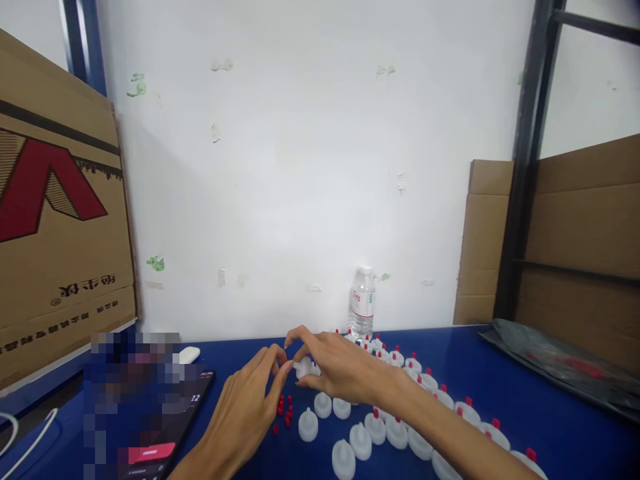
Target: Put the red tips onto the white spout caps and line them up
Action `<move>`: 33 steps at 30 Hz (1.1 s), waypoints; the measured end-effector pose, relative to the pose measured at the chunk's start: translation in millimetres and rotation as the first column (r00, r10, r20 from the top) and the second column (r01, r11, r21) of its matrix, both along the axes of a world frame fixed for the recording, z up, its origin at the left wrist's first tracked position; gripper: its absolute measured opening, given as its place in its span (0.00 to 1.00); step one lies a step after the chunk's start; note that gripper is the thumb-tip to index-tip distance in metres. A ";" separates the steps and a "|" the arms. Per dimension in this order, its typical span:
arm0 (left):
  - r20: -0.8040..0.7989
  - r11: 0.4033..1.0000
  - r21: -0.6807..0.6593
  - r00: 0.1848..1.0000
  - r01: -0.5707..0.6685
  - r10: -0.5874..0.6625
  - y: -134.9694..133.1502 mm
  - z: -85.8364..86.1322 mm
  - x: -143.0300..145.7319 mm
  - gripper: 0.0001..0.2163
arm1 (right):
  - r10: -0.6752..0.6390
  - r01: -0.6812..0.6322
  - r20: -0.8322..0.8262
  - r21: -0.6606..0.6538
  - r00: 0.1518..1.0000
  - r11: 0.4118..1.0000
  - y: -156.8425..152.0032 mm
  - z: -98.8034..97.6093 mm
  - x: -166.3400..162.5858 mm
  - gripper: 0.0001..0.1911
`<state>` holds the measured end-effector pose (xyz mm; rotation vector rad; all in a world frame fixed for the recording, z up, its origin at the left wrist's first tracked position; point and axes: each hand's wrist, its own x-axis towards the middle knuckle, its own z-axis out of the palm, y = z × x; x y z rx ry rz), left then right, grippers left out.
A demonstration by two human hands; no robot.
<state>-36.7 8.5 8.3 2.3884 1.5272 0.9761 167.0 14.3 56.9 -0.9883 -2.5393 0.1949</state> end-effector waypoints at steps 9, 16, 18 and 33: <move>0.041 0.993 -0.015 0.992 0.120 -0.119 -3.7 -2.5 0.3 0.16 | 0.074 -0.074 -0.010 0.002 0.997 0.997 -3.8 3.9 -1.5 0.27; 0.305 0.987 -0.122 0.950 0.103 -0.061 1.2 -1.7 3.0 0.23 | -0.064 0.019 0.166 0.259 0.984 0.966 9.1 3.0 0.6 0.15; 0.263 0.995 -0.094 0.965 0.016 0.009 5.9 -2.5 0.0 0.22 | -0.187 0.129 0.179 0.292 0.966 0.948 21.2 3.0 14.8 0.11; -0.450 0.956 -0.106 0.870 -0.274 0.200 19.9 -16.7 -16.2 0.12 | -0.383 0.368 0.311 0.106 0.870 0.924 67.2 -34.1 68.3 0.23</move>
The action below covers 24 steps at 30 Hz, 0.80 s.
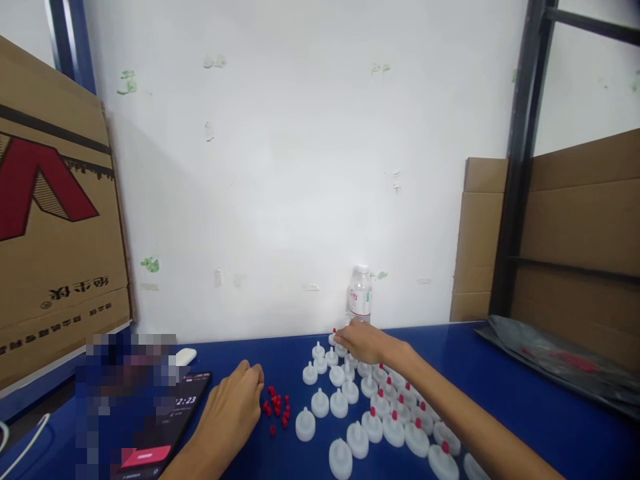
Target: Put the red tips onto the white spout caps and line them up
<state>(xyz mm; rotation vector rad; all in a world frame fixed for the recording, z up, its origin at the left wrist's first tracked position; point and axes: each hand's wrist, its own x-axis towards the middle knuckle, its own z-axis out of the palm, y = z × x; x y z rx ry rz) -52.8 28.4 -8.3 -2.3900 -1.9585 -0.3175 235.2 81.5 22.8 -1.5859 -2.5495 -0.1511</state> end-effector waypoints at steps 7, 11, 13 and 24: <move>-0.002 1.000 -0.021 1.000 -0.013 0.013 -2.0 7.2 -3.7 0.08 | 0.005 -0.003 -0.049 0.041 0.999 0.999 -0.5 4.6 -1.9 0.28; 0.035 0.999 -0.043 0.999 0.008 -0.007 -3.4 4.2 -2.7 0.08 | 0.016 -0.011 -0.087 0.051 0.996 0.999 1.4 -4.4 -8.1 0.30; 0.054 0.998 -0.055 0.998 0.014 -0.011 -3.1 1.7 -2.4 0.08 | 0.020 -0.017 -0.101 0.031 0.995 0.999 2.8 -12.1 -8.9 0.30; 0.097 0.999 -0.048 0.995 0.010 -0.005 -4.4 5.3 1.0 0.13 | 0.055 -0.050 -0.242 0.026 0.969 0.998 4.3 -20.8 -10.5 0.32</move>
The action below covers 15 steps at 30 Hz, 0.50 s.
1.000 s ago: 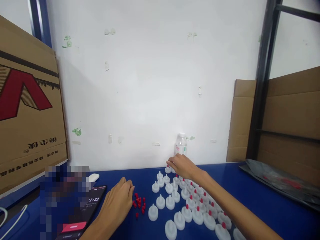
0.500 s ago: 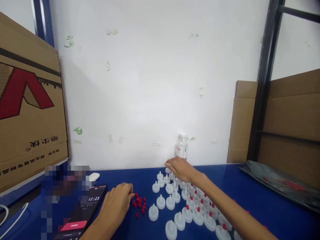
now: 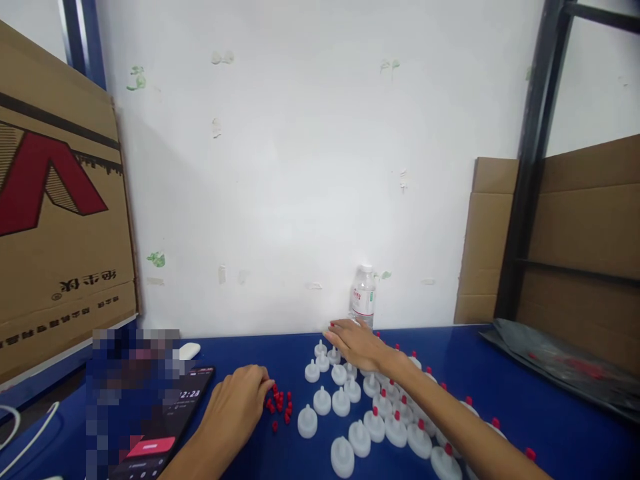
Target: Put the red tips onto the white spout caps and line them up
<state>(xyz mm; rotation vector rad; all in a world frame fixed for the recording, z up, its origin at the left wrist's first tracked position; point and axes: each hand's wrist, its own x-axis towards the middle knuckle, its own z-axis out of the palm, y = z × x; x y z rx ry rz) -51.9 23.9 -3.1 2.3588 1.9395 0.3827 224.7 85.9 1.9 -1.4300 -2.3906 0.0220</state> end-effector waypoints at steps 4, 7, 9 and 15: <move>0.050 0.996 0.084 0.999 -0.009 0.004 -0.9 4.0 2.8 0.14 | 0.041 -0.024 -0.119 0.140 0.992 0.990 -8.2 21.6 -6.9 0.21; 0.182 0.987 0.159 0.981 0.032 -0.061 -4.2 7.6 6.9 0.12 | 0.115 -0.081 -0.162 0.204 0.980 0.976 -21.5 38.2 -17.0 0.13; 0.250 0.975 0.215 0.961 0.062 -0.116 -8.1 9.1 9.8 0.12 | 0.195 -0.163 -0.146 0.204 0.970 0.965 -33.4 46.2 -26.8 0.09; 0.269 0.928 0.318 0.920 0.195 -0.285 -14.5 5.5 12.4 0.13 | 0.442 -0.435 -0.052 0.109 0.895 0.894 -67.4 55.3 -58.2 0.19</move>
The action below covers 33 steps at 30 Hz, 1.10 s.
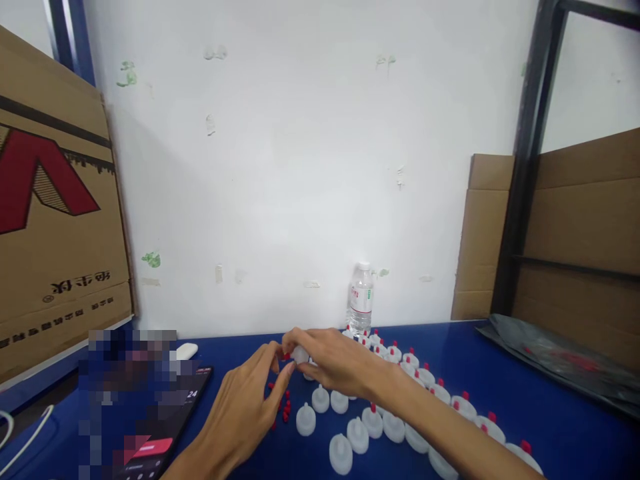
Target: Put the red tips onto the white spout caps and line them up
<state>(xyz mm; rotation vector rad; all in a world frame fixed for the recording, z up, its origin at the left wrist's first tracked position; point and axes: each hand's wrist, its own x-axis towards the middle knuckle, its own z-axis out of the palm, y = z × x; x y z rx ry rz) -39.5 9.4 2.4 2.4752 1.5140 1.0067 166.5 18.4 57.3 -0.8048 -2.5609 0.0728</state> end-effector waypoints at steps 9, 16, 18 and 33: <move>0.209 0.977 -0.099 0.964 0.190 -0.166 -0.8 0.8 1.4 0.18 | 0.033 -0.040 0.102 0.065 0.994 0.997 -0.7 -3.6 -2.5 0.14; 0.366 0.984 -0.153 0.930 0.090 -0.028 2.7 -1.6 3.1 0.22 | -0.320 0.315 0.002 0.172 0.947 0.933 44.7 -13.5 41.4 0.12; 0.190 0.998 -0.054 0.981 -0.031 0.041 2.9 -0.3 2.2 0.20 | -0.408 0.407 -0.026 0.150 0.913 0.901 55.9 -19.3 53.4 0.14; -0.362 0.948 -0.015 0.885 -0.319 0.293 9.2 -1.4 -4.1 0.16 | -0.472 0.498 0.275 -0.028 0.838 0.867 67.4 -44.1 67.0 0.36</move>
